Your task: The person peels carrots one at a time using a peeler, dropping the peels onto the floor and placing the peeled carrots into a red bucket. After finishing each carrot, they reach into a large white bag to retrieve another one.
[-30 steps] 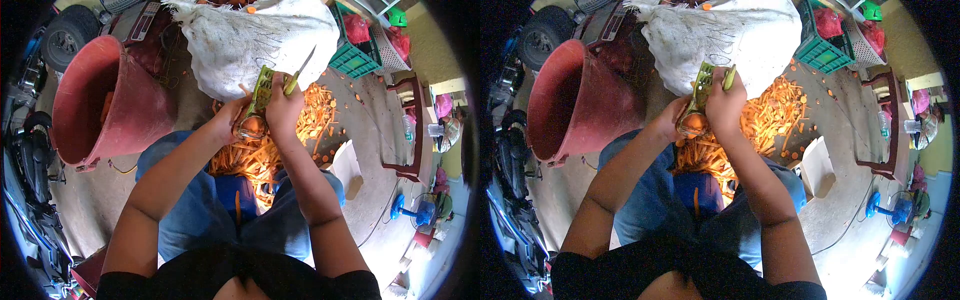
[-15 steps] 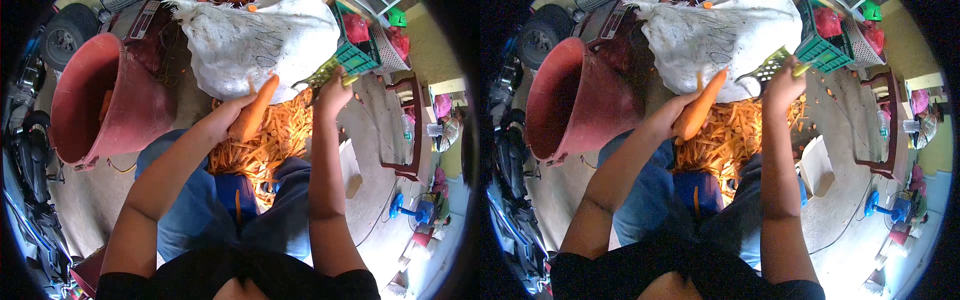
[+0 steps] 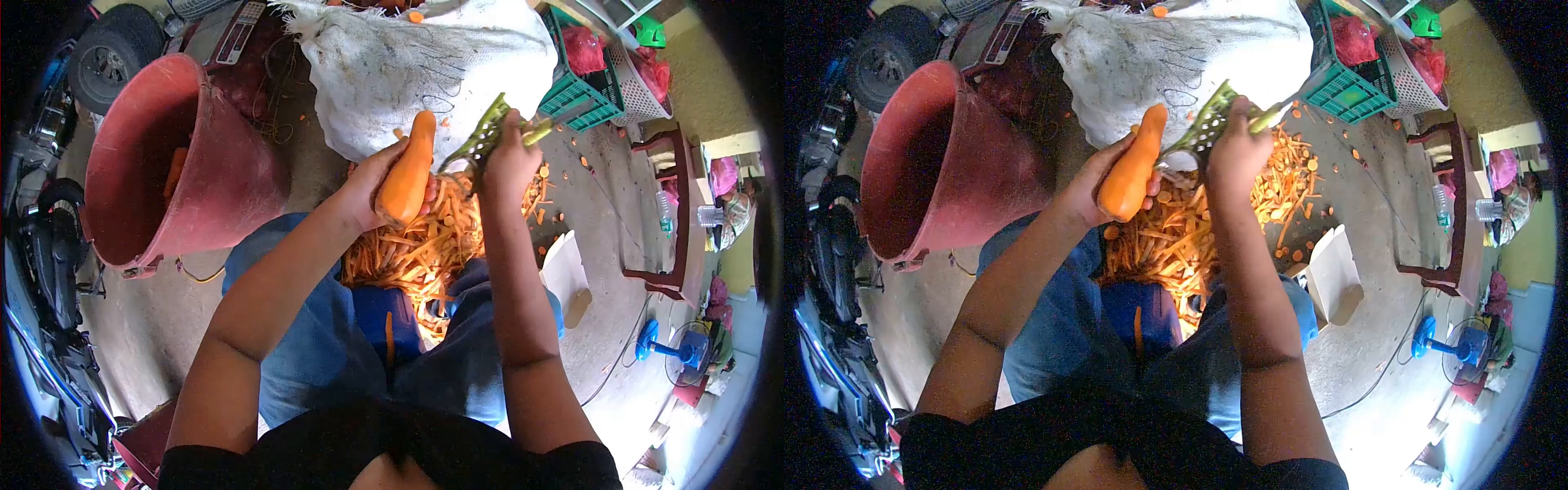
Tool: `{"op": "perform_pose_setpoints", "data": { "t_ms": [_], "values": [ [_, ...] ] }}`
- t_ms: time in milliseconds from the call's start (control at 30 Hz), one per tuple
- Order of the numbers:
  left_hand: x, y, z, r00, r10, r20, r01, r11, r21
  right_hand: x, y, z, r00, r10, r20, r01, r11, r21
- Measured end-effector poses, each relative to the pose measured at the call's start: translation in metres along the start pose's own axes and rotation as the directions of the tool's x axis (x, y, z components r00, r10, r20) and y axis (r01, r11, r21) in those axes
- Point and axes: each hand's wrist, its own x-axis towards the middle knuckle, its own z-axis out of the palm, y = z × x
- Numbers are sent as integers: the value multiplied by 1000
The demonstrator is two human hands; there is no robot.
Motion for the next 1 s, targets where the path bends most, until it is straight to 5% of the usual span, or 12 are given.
{"op": "perform_pose_setpoints", "data": {
  "t_ms": [100,133,233,333,400,500,600,700,767,833,900,1000],
  "values": [
    [0,1,0,998,39,-46,-39,999,16,-3,-4,2,999,-26,-40,29,997,75],
    [2,1,-4,998,40,-45,-40,999,15,-12,-7,5,999,-42,-5,42,999,-27],
    [4,0,-6,989,91,116,-87,995,-41,-29,-2,12,986,13,167,-1,998,-70],
    [5,-4,2,979,167,-120,-174,983,-53,-42,-3,17,974,20,226,-4,998,-69],
    [3,-5,0,991,130,5,-129,987,-97,-45,4,17,964,-54,260,84,991,-107],
    [0,-7,0,999,28,-28,-28,1000,-1,-45,9,16,951,-190,243,247,941,-231],
    [-1,-5,12,979,42,-199,1,978,208,-34,14,13,956,-248,159,283,920,-270],
    [-10,-4,11,989,-81,-122,125,902,414,0,15,4,965,-259,-48,232,922,-309],
    [-13,-13,23,970,38,-240,70,902,427,25,13,-8,947,-259,-189,167,902,-398],
    [-16,-13,21,982,-87,-169,158,870,467,47,16,-23,921,-290,-261,179,909,-376],
    [-20,-10,24,978,-112,-175,183,864,469,63,10,-38,914,-123,-386,65,985,-161],
    [-19,-7,20,973,-211,-98,232,887,400,80,12,-56,918,-120,-379,134,991,12]
  ]
}}
